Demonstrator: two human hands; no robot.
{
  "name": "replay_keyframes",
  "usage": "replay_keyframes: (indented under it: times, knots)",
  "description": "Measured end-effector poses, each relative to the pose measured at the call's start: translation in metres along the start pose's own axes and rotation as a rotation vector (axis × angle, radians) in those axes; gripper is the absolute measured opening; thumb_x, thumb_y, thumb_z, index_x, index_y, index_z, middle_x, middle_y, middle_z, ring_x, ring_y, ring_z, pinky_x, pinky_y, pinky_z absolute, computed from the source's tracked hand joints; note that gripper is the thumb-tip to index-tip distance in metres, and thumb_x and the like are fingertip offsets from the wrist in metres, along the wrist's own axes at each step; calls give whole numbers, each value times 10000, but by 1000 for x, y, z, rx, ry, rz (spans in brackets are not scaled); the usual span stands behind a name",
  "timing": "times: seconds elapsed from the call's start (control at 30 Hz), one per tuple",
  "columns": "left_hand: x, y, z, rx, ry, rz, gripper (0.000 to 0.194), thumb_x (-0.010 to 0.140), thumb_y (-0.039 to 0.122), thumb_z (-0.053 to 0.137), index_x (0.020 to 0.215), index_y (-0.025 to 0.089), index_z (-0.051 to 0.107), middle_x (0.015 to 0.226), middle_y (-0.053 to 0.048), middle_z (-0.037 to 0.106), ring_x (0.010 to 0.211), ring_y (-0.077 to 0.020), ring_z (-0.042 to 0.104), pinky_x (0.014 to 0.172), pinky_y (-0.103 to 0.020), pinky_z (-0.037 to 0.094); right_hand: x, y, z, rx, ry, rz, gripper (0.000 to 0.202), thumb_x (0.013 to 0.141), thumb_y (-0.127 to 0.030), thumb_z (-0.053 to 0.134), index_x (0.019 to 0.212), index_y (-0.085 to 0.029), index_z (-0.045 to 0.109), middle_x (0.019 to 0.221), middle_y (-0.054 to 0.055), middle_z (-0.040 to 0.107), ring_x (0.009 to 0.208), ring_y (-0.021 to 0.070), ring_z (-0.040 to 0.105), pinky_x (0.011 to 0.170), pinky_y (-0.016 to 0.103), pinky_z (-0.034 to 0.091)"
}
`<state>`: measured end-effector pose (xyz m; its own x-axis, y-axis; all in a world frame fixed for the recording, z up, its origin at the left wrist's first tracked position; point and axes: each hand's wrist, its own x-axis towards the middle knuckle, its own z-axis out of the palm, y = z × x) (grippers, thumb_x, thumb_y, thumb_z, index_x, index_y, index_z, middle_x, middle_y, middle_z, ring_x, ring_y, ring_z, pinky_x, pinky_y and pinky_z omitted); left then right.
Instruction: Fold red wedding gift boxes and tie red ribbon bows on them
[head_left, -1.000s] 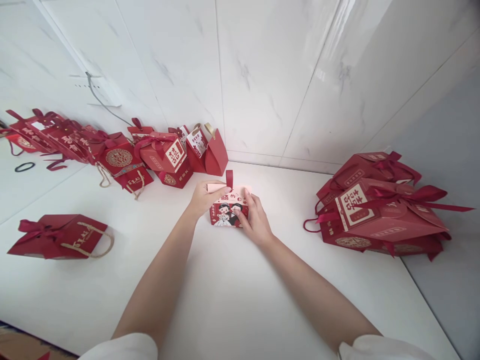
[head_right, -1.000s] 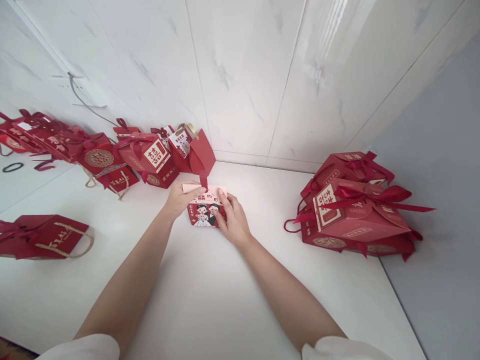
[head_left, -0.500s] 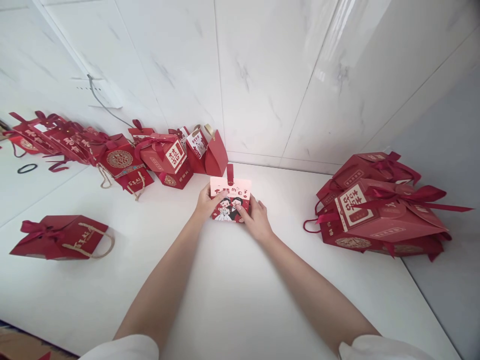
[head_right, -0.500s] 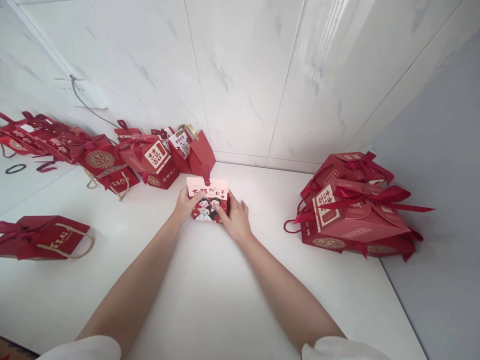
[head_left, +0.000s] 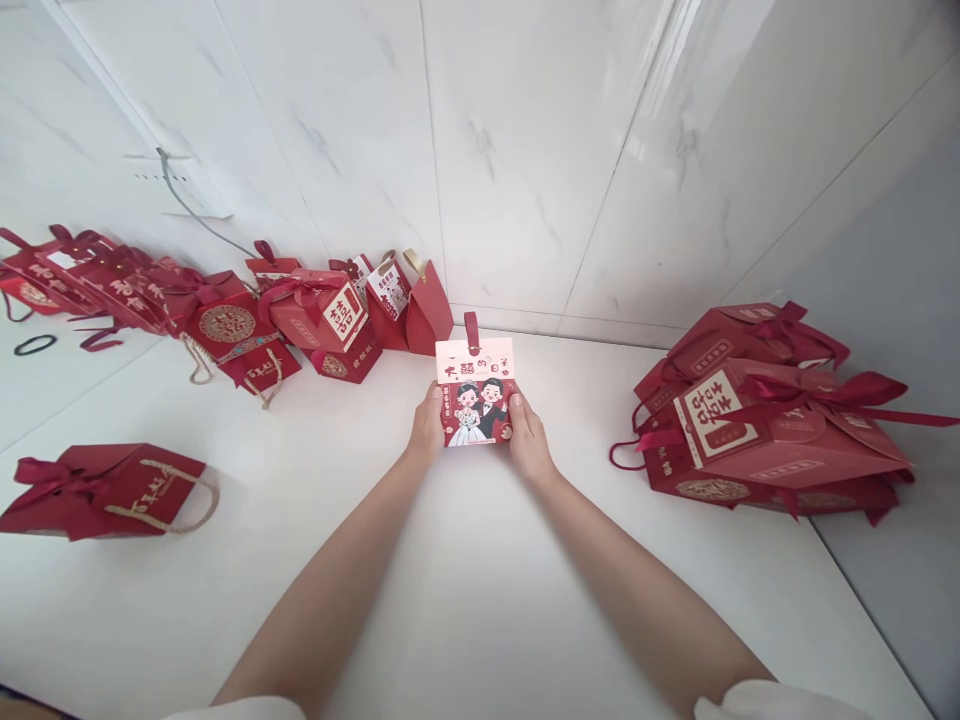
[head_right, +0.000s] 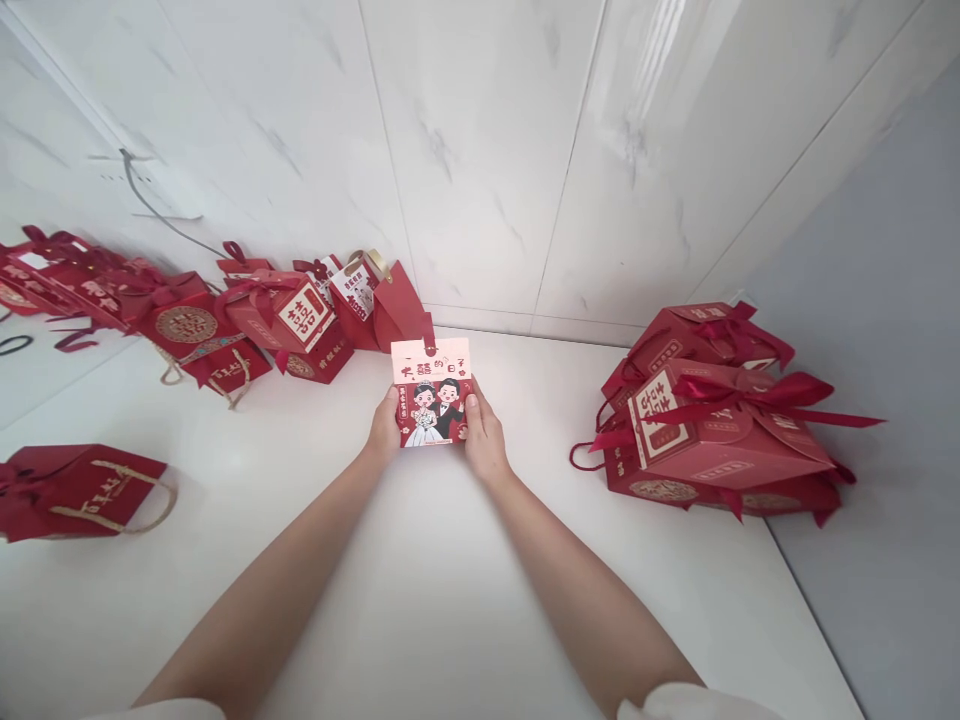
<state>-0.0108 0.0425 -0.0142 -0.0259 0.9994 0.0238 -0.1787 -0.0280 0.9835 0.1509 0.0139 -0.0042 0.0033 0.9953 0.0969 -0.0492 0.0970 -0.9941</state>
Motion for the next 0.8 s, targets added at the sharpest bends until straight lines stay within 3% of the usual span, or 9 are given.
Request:
replay_keyframes:
  times: [0.23,0.8]
  knots:
    - [6,7,-4,-15,25,-66,615,840,691,494,1119,164,648,1053,-107,736,1035,-300,680,899,-420,537,2,3,1,-21,65,-38,635,934,-675,330,1398,-282,512,1346,15,610,1282,264,535,1095,448,412]
    - [9,9,-4,-15,12,-115,633,830,697,498,1101,146,654,1063,-116,730,923,-287,706,783,-384,570,2,7,-3,-116,55,-1,597,961,-635,309,1423,-282,446,1320,25,625,1205,261,593,1029,452,476]
